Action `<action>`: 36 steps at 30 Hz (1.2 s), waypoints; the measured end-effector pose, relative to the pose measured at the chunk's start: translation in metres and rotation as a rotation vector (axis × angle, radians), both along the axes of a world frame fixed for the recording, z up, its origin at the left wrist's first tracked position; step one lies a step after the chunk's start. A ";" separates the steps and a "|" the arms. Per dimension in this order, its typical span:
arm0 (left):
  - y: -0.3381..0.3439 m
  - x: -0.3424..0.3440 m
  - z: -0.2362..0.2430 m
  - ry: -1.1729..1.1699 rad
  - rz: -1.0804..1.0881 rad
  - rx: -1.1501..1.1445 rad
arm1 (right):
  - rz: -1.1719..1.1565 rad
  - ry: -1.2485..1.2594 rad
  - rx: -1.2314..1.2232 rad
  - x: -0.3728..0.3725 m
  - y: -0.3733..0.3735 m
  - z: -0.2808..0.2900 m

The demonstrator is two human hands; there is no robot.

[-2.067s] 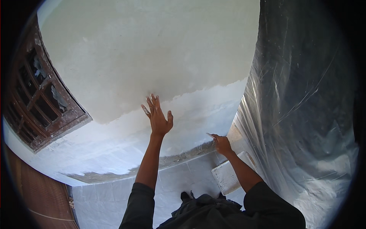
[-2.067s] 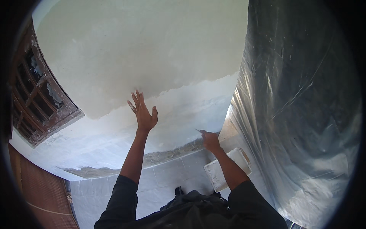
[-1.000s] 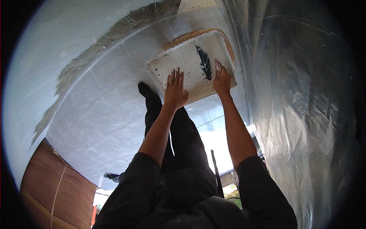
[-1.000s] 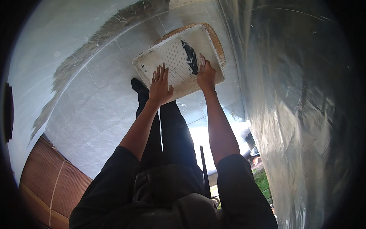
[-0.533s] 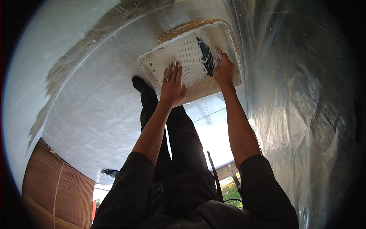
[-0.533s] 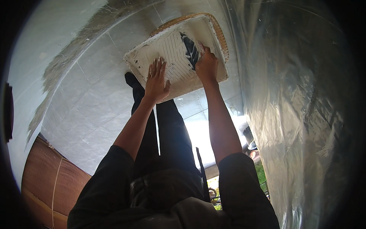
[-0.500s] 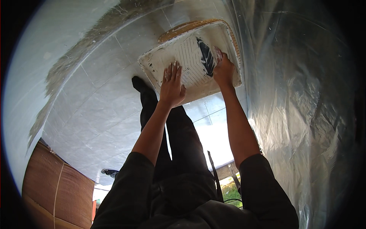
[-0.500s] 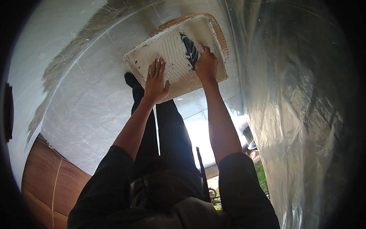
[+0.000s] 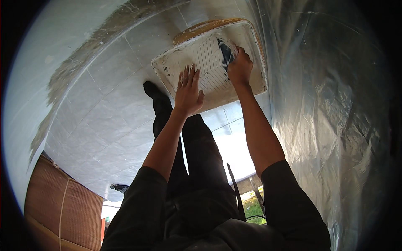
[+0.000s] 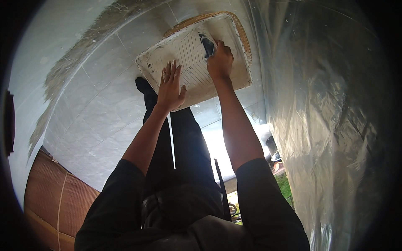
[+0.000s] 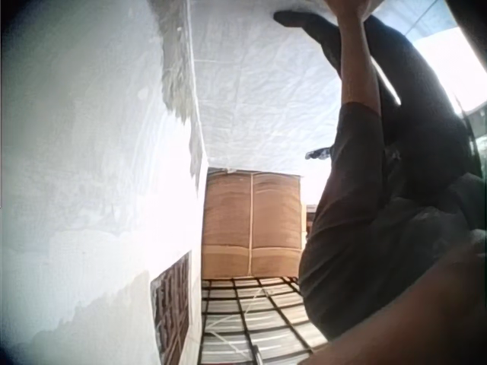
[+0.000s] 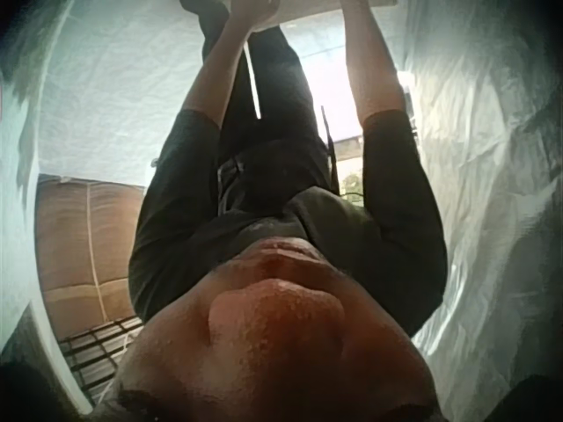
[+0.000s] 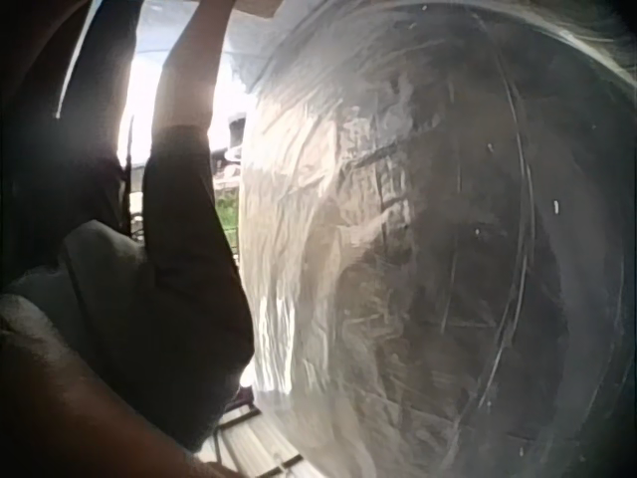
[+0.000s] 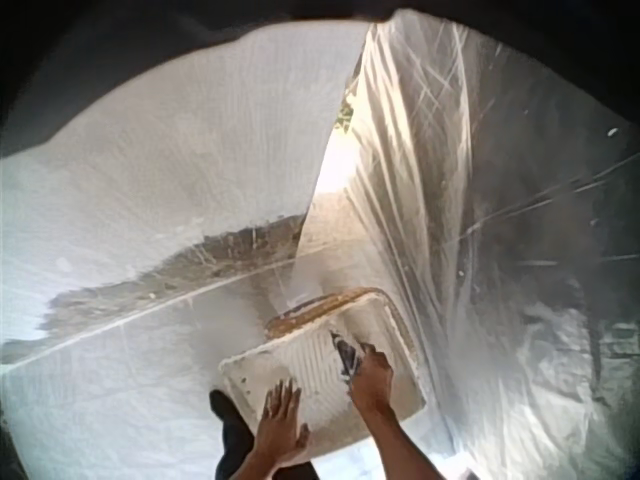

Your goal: The person applies wall putty to a wall using a putty knife, regularly scooping more putty from a putty container on the floor.

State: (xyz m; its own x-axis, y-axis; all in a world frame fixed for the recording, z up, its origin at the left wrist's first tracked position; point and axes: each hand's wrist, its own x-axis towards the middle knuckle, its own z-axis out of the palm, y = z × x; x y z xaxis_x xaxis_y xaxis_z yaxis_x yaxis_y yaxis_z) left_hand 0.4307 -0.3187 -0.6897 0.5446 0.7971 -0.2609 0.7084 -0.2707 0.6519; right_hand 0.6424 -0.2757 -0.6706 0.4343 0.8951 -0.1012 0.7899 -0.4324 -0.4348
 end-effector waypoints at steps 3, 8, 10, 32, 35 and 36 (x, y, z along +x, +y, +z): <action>0.000 -0.004 -0.001 -0.006 0.001 -0.011 | 0.082 0.024 0.016 -0.013 -0.023 0.004; -0.001 -0.004 0.002 0.006 0.006 -0.023 | 0.032 0.214 0.040 -0.012 -0.054 0.004; 0.000 -0.002 0.003 0.003 0.000 -0.022 | -0.027 0.102 0.121 0.003 -0.050 0.003; 0.001 -0.004 0.006 -0.051 0.007 -0.001 | 0.079 0.028 0.072 -0.032 -0.074 0.003; 0.002 -0.002 0.013 -0.056 0.004 0.001 | 0.101 0.018 0.041 -0.036 -0.089 0.001; 0.003 -0.003 0.016 -0.044 0.006 -0.005 | 0.134 0.032 0.072 -0.040 -0.093 0.001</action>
